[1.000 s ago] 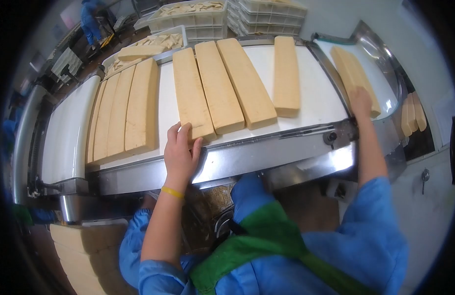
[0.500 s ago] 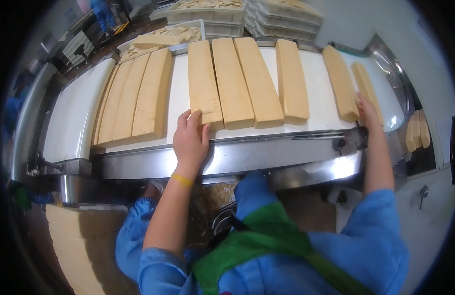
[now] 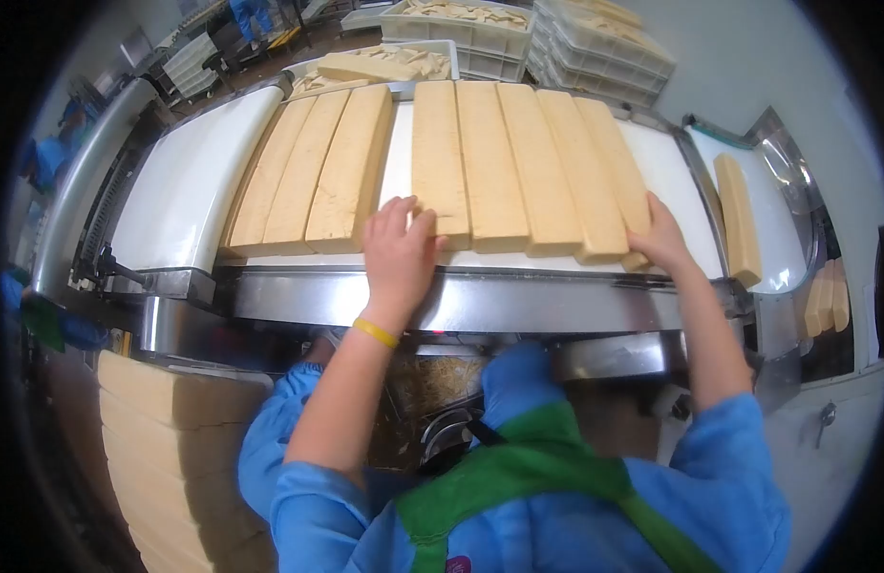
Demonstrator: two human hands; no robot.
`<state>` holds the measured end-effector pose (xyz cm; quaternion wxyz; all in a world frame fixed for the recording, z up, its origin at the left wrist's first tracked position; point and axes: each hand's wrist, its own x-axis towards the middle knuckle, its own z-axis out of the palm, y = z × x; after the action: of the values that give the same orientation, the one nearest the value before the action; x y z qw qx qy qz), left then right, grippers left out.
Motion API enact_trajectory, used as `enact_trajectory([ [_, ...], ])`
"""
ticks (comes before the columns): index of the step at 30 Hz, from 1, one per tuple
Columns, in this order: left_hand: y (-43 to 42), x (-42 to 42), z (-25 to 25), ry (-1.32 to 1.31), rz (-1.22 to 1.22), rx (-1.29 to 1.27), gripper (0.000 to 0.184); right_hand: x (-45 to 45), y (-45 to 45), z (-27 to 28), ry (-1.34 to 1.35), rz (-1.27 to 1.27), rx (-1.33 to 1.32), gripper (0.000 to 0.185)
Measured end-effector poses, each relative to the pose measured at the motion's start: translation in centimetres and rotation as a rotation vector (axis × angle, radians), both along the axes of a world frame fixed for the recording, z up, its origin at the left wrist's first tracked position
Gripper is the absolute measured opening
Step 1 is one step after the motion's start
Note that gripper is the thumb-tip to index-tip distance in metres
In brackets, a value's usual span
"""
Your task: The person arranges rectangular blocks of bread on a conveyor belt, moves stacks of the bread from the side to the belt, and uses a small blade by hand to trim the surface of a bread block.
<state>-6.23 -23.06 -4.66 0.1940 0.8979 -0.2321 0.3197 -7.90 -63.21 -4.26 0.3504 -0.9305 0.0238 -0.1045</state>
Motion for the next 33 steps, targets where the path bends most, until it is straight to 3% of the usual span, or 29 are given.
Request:
enact_trajectory([
  [3,4.2,1.0,0.5,-0.006,0.023,0.103,0.031,1.3,5.0,1.7,0.059,-0.007,-0.097,0.078],
  [6,8.2,1.6,0.4,0.025,0.077,0.143,0.034,3.3,8.5,-0.2,0.006,-0.064,-0.203,0.082],
  [8,8.3,1.6,0.9,0.071,0.017,0.140,0.033,4.5,7.6,-1.6,0.010,-0.039,-0.047,0.085],
  [9,8.2,1.6,1.3,0.092,-0.016,0.135,0.033,4.4,7.7,-1.3,0.010,-0.029,0.027,0.087],
  [15,3.3,1.0,2.0,0.162,-0.169,0.134,0.053,0.1,11.6,1.4,-0.085,0.054,-0.464,0.098],
  [20,0.1,1.8,1.5,0.191,-0.200,0.098,0.056,0.6,11.5,0.9,-0.144,0.101,-0.334,0.084],
  [22,-0.4,2.0,1.1,0.161,-0.171,0.105,0.053,0.9,9.8,-0.2,-0.227,0.149,-0.207,0.076],
  [25,-0.1,2.0,0.2,0.075,-0.106,0.140,0.056,0.8,2.4,-0.7,-0.093,0.035,0.238,0.059],
  [27,-0.2,1.9,0.8,0.135,-0.104,0.129,0.055,-1.2,-5.1,-0.8,-0.272,-0.193,-0.240,0.046],
  [28,-0.2,1.9,0.9,0.164,-0.098,0.122,0.054,-2.4,-9.6,-1.2,-0.332,-0.331,-0.359,0.043],
  [29,-0.2,1.9,0.9,0.160,-0.101,0.116,0.054,-3.6,-14.5,-1.7,-0.286,-0.494,-0.600,0.043],
  [31,0.2,1.9,0.6,0.152,-0.100,0.107,0.054,-6.8,-18.7,-0.7,0.018,-0.784,-0.663,0.060],
  [32,0.3,1.9,0.6,0.148,-0.097,0.108,0.054,-7.9,-20.8,-1.0,0.180,-0.854,-0.618,0.069],
  [33,0.4,1.9,0.6,0.144,-0.095,0.112,0.054,-8.1,-22.2,-1.4,0.132,-0.785,-0.595,0.068],
])
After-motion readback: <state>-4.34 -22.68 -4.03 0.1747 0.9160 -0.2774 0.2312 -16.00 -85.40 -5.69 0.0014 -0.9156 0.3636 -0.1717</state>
